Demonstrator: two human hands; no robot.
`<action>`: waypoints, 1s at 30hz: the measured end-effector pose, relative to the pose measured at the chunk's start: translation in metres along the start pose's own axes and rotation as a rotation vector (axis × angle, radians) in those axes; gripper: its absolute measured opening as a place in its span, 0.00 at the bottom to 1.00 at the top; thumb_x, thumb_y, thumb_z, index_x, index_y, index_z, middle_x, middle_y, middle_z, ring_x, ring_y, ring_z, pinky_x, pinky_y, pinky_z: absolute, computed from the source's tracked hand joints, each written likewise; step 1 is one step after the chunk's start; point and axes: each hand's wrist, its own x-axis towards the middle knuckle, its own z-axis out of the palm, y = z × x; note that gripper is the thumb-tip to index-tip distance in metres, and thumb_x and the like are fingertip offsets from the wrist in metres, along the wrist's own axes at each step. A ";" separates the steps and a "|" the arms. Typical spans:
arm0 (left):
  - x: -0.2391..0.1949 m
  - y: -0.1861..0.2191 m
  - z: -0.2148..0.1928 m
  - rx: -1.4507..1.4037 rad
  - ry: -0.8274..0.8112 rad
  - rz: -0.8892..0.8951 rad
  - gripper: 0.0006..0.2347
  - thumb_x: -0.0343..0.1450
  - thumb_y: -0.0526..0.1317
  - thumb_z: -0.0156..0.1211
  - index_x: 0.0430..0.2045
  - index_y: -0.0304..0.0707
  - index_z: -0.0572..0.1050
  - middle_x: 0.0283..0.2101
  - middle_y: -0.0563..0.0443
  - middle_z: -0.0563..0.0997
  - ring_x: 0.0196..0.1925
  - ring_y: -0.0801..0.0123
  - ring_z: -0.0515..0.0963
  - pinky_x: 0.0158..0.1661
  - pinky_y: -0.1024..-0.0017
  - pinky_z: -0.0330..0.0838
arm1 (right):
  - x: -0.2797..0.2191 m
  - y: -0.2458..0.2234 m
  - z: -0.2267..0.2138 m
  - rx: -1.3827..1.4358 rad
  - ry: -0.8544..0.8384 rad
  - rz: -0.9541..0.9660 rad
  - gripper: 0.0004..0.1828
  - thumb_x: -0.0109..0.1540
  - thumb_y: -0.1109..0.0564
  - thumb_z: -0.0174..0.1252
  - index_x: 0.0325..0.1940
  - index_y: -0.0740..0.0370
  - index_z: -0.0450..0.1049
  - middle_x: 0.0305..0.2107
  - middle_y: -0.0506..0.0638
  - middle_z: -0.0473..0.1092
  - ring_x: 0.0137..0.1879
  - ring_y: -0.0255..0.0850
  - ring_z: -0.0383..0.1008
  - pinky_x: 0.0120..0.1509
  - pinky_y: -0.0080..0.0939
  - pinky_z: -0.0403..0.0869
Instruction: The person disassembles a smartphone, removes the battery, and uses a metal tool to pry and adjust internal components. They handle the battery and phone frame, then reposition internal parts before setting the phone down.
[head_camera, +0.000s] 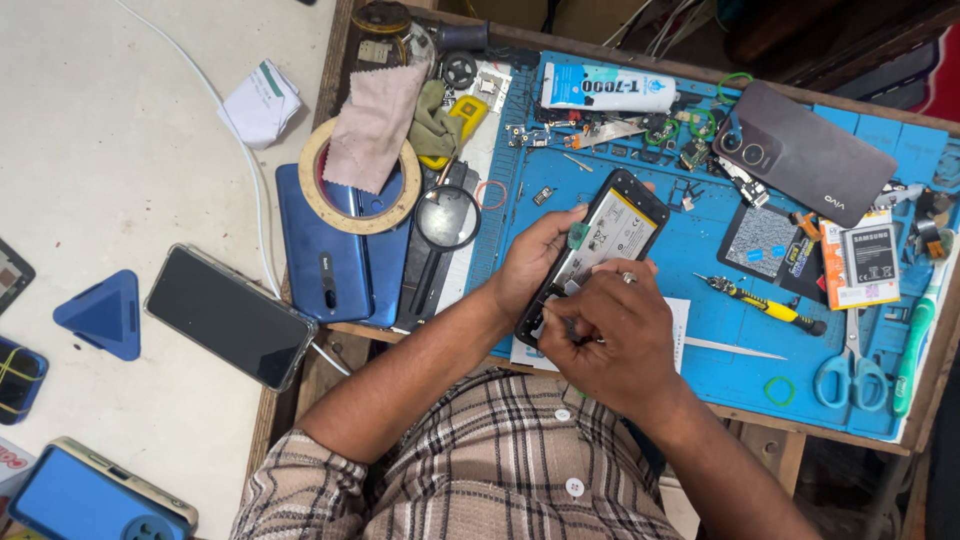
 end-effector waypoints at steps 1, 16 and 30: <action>0.001 0.000 -0.002 0.009 0.020 -0.006 0.23 0.81 0.50 0.37 0.54 0.27 0.73 0.47 0.40 0.82 0.47 0.62 0.83 0.52 0.68 0.78 | 0.001 0.001 0.000 0.006 -0.001 -0.004 0.08 0.53 0.63 0.67 0.31 0.57 0.75 0.18 0.45 0.61 0.27 0.42 0.67 0.54 0.50 0.73; -0.003 0.000 -0.001 -0.060 -0.074 -0.004 0.22 0.84 0.50 0.39 0.53 0.26 0.74 0.45 0.40 0.82 0.44 0.61 0.83 0.48 0.67 0.78 | 0.008 0.010 -0.001 0.006 0.025 0.052 0.08 0.55 0.64 0.68 0.30 0.57 0.73 0.18 0.44 0.62 0.29 0.41 0.69 0.55 0.45 0.72; -0.003 -0.001 0.000 0.013 -0.003 0.004 0.23 0.82 0.51 0.37 0.52 0.27 0.74 0.43 0.42 0.82 0.43 0.63 0.83 0.47 0.69 0.78 | 0.009 0.010 0.000 0.000 0.013 0.091 0.07 0.54 0.65 0.66 0.29 0.58 0.74 0.16 0.44 0.61 0.23 0.37 0.65 0.57 0.44 0.74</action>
